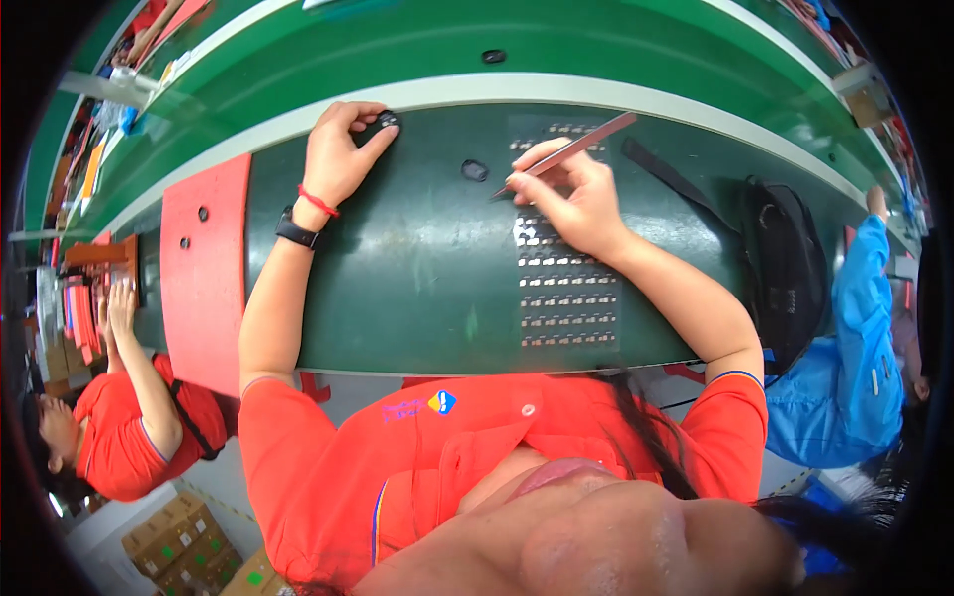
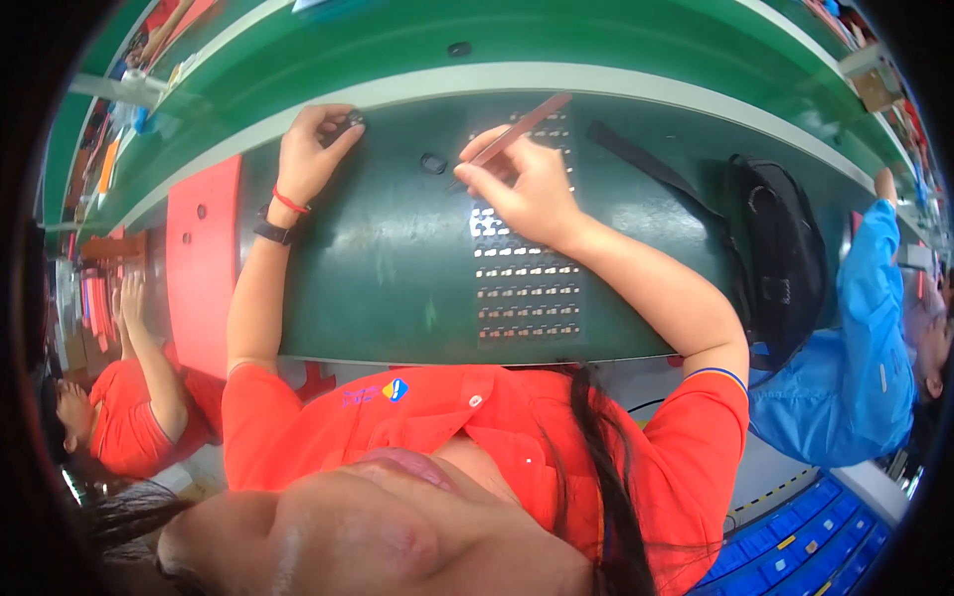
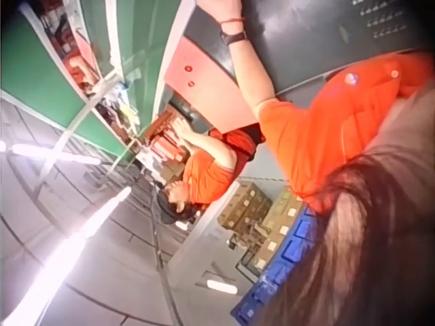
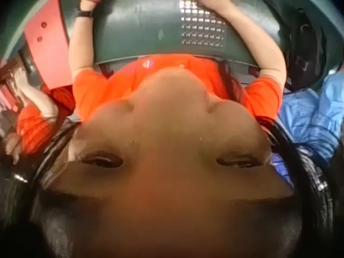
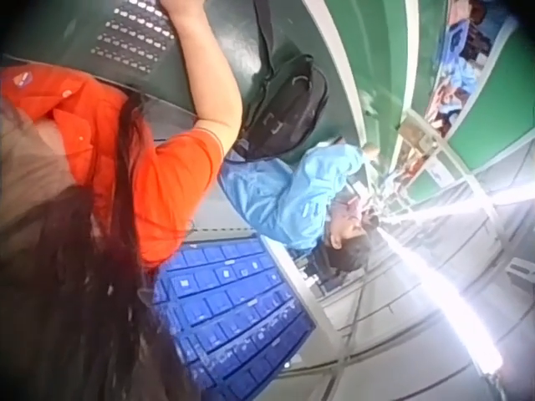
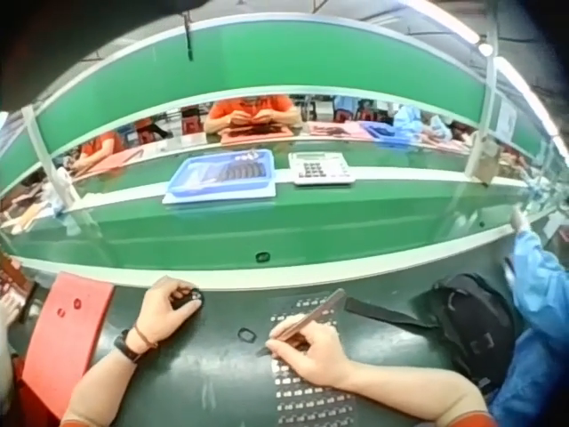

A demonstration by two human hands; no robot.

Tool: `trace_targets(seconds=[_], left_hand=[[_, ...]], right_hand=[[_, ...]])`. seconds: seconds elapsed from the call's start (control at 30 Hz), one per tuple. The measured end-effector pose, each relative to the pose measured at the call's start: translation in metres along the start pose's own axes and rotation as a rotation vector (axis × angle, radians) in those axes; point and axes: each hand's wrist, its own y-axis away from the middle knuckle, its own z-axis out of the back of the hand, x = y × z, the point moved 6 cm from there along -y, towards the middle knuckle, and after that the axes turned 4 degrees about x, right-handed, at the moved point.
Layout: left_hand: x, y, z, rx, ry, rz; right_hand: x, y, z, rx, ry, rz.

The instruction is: The person assembles small electronic components onto a grid tray, taking them from a blue bin and a plastic bag. The components are placed using tweezers.

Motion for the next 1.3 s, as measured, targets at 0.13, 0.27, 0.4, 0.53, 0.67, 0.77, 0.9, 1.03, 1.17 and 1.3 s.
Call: trace_targets(seconds=[0.13,0.27,0.4,0.53,0.67,0.77,0.9,1.03,1.17,1.3], left_hand=[[0.024,-0.033,0.007,-0.152,-0.112,-0.098],[0.054,-0.06,0.004,-0.126,-0.193,0.052],[0.055,-0.073,-0.01,-0.138,-0.332,0.02],[0.011,-0.084,-0.037,-0.186,-0.376,-0.249],[-0.007,-0.095,-0.068,-0.04,-0.297,-0.245],[0.005,-0.105,-0.077,0.005,-0.227,-0.187],[-0.013,-0.096,-0.065,-0.058,-0.244,-0.261],[-0.047,-0.062,-0.042,-0.029,-0.061,-0.254],[-0.092,-0.004,-0.036,0.197,0.029,-0.364],[-0.106,0.042,-0.047,0.193,-0.136,-0.471]], right_hand=[[0.002,-0.002,-0.003,0.001,0.006,0.035],[0.005,-0.003,-0.005,0.01,-0.038,0.029],[0.0,-0.004,-0.001,-0.008,-0.079,-0.016],[-0.009,-0.007,0.005,-0.04,-0.231,-0.135],[-0.009,-0.011,0.02,-0.101,-0.238,-0.093],[-0.008,-0.014,0.038,-0.168,-0.216,-0.086],[-0.017,-0.017,0.06,-0.173,-0.182,-0.132],[-0.021,-0.022,0.061,-0.115,-0.173,-0.168],[-0.028,-0.029,0.067,-0.107,-0.13,-0.131],[-0.028,-0.035,0.078,-0.177,-0.076,-0.118]])
